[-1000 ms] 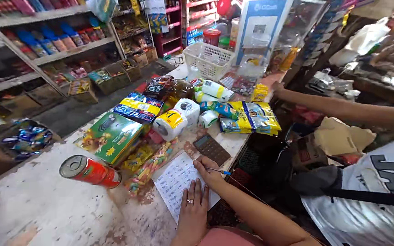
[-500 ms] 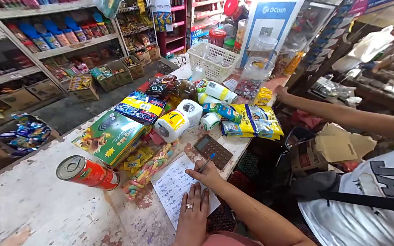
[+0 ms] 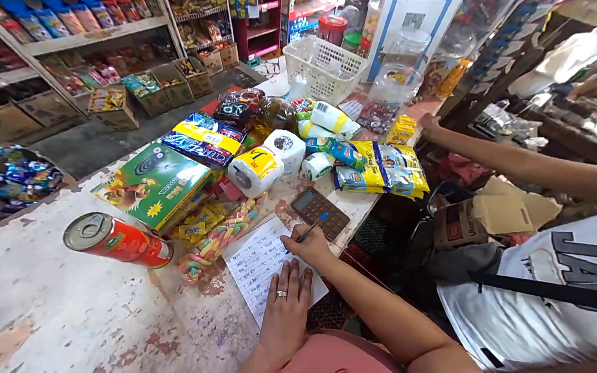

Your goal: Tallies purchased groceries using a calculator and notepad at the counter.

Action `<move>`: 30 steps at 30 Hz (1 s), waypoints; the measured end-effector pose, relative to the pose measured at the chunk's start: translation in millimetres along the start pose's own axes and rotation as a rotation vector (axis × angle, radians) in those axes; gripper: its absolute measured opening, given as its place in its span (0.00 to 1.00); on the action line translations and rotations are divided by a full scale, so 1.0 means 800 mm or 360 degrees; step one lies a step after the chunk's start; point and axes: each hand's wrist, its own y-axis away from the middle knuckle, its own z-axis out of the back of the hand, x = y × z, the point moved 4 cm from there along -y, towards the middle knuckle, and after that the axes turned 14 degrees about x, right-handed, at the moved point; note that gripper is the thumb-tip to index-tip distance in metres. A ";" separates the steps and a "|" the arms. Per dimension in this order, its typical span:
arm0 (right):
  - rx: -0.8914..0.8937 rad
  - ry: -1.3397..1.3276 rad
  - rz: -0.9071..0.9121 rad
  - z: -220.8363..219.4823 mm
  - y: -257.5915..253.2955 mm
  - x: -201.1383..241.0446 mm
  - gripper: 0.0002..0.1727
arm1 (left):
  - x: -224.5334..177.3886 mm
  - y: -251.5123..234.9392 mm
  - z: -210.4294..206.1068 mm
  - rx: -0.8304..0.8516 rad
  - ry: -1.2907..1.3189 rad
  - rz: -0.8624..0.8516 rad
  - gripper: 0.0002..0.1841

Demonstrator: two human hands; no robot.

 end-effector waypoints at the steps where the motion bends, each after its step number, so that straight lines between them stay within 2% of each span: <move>1: -0.0029 0.0000 0.0032 -0.001 0.002 0.000 0.19 | 0.000 0.000 0.000 -0.0008 0.0001 0.0002 0.40; 5: -0.0109 -0.0022 0.0198 -0.005 0.009 -0.001 0.19 | 0.000 0.000 0.001 -0.0011 0.0014 0.0011 0.39; 12: 0.0083 0.0098 0.0039 -0.008 0.004 0.001 0.20 | 0.001 -0.002 -0.001 -0.0026 0.0065 0.0015 0.38; 30: 0.0101 0.0078 0.0083 -0.009 0.002 -0.003 0.19 | 0.001 -0.001 0.000 -0.0001 0.0022 0.0024 0.37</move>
